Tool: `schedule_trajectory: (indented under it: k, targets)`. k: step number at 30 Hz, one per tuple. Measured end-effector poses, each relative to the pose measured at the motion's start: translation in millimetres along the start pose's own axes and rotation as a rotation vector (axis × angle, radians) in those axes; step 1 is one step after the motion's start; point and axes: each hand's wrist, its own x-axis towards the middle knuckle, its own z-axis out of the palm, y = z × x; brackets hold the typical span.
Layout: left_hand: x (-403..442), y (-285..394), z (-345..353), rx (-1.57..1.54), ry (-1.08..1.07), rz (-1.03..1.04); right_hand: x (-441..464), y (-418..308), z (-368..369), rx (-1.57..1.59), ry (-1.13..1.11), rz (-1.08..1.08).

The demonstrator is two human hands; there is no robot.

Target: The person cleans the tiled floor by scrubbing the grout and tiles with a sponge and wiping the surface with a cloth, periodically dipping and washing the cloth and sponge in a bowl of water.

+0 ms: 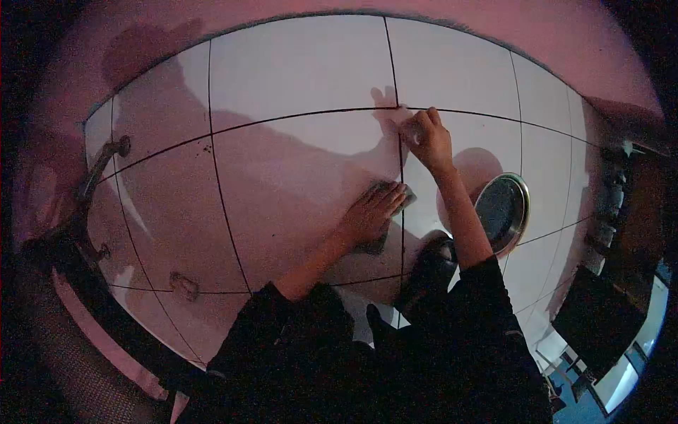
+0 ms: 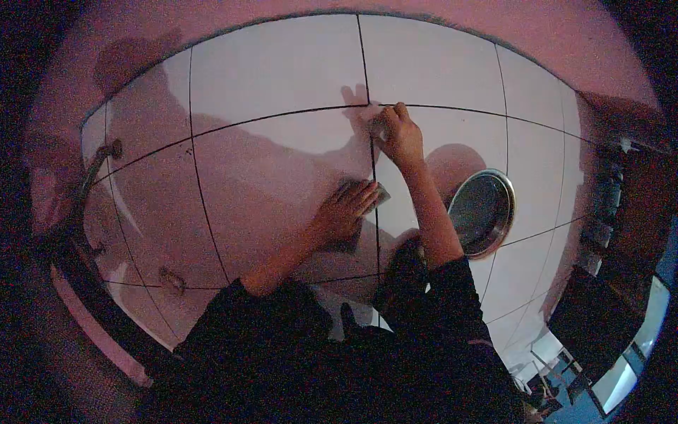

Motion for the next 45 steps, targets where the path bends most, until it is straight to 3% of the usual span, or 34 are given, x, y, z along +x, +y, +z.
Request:
schedule_trajectory:
  k: [6,9,12,14,15,17,19,20,22,27,29,30,34,37,39,40,45]
  targets:
    - [0,1,-5,-0.008,0.016,0.002,-17,3,2,0.073,-0.061,0.076]
    - [0,0,0,-0.031,0.077,0.016,7,0,3,-0.002,0.030,-0.009]
    - [-4,-2,9,0.120,0.147,-0.010,15,-9,-3,0.009,-0.001,0.111]
    - [-6,-6,8,0.055,0.284,-0.314,1,-8,-5,0.026,-0.013,0.054]
    - [-5,-13,3,0.052,0.287,-0.312,-9,-7,-7,0.022,-0.013,0.054]
    - [2,-34,-15,0.097,0.512,-0.513,-38,-4,-12,0.056,0.208,0.107]
    - [17,-56,-47,0.165,0.449,-0.607,-71,-5,-13,0.354,0.355,0.446]
    - [28,-70,-53,0.166,0.441,-0.610,-88,-3,-10,0.358,0.350,0.453]
    - [53,-96,-63,0.253,0.420,-0.445,-113,-1,-10,0.484,0.566,0.565]
    - [95,-94,-57,0.319,0.319,-0.276,-132,-19,-16,0.598,0.622,0.677]
    - [89,-70,-52,0.266,0.177,-0.137,-125,-26,-25,0.625,0.568,0.742]
    - [82,-62,-41,0.283,0.183,-0.111,-119,-26,-32,0.400,0.544,0.633]
    - [36,-25,-4,0.285,0.084,-0.085,-112,-17,-35,0.378,0.539,0.540]
    - [3,2,10,0.124,0.069,0.002,-112,-15,-27,0.446,0.484,0.549]
    - [-9,19,11,0.024,-0.107,-0.038,-105,-23,-29,0.214,0.240,0.234]
    - [-17,25,12,-0.100,-0.040,-0.051,-97,-31,-33,0.223,0.149,0.172]
    - [-36,30,16,0.043,-0.050,0.054,-86,-28,-12,0.125,-0.063,0.238]
